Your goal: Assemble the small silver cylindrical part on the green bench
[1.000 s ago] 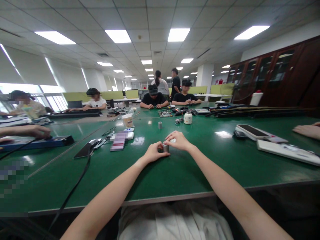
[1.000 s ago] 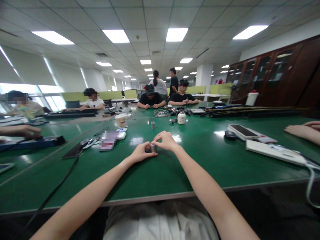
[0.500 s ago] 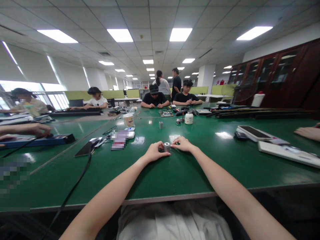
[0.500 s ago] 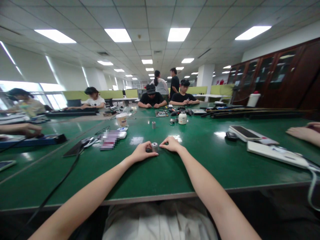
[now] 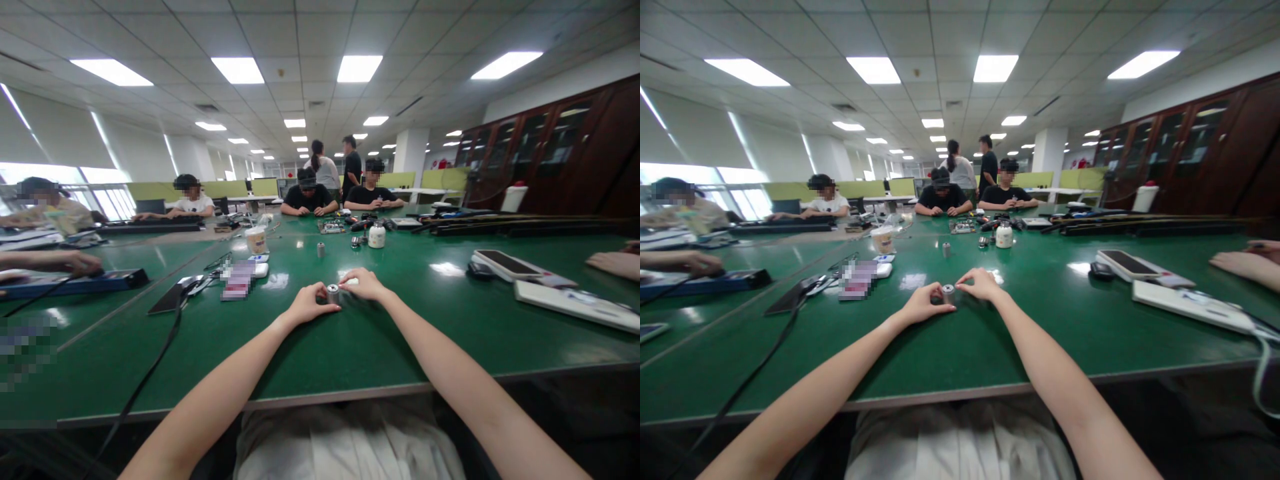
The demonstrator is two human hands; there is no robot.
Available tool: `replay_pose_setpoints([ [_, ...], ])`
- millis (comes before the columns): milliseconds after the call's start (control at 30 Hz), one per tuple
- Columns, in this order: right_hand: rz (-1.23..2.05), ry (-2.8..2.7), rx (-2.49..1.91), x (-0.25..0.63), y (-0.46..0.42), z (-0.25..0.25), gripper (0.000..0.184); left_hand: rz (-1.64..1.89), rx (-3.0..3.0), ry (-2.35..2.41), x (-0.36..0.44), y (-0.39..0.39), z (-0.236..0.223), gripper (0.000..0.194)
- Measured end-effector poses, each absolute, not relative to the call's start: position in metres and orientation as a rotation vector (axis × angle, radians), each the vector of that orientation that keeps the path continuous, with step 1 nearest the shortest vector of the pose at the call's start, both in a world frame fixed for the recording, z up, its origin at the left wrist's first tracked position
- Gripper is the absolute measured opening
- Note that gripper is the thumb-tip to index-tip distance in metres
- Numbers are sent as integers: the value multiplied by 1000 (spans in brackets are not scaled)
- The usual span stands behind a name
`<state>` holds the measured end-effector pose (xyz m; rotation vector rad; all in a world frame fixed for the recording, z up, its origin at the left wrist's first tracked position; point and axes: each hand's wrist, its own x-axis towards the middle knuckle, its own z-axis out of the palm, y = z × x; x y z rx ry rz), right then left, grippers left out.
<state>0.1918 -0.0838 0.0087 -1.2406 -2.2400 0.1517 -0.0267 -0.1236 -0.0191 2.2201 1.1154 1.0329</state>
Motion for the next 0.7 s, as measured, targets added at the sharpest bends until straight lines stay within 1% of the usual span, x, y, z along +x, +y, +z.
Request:
replay_pose_setpoints([
  [133,334,-2123,-1028,184,-86,19,26,1042,2226,1124,-27,-123,-20,47],
  [267,431,-2171,-908,177,-96,27,27,1045,2231,1126,-27,-122,-20,47],
  [567,309,-2264,-945,174,-100,25,22,1035,2224,1101,-28,-122,-21,49],
  [633,304,-2269,-986,174,-101,26,24,1033,2240,1106,-28,-121,-21,49],
  [700,322,-2270,-1023,173,-103,28,30,1038,2257,1113,-28,-121,-20,49],
])
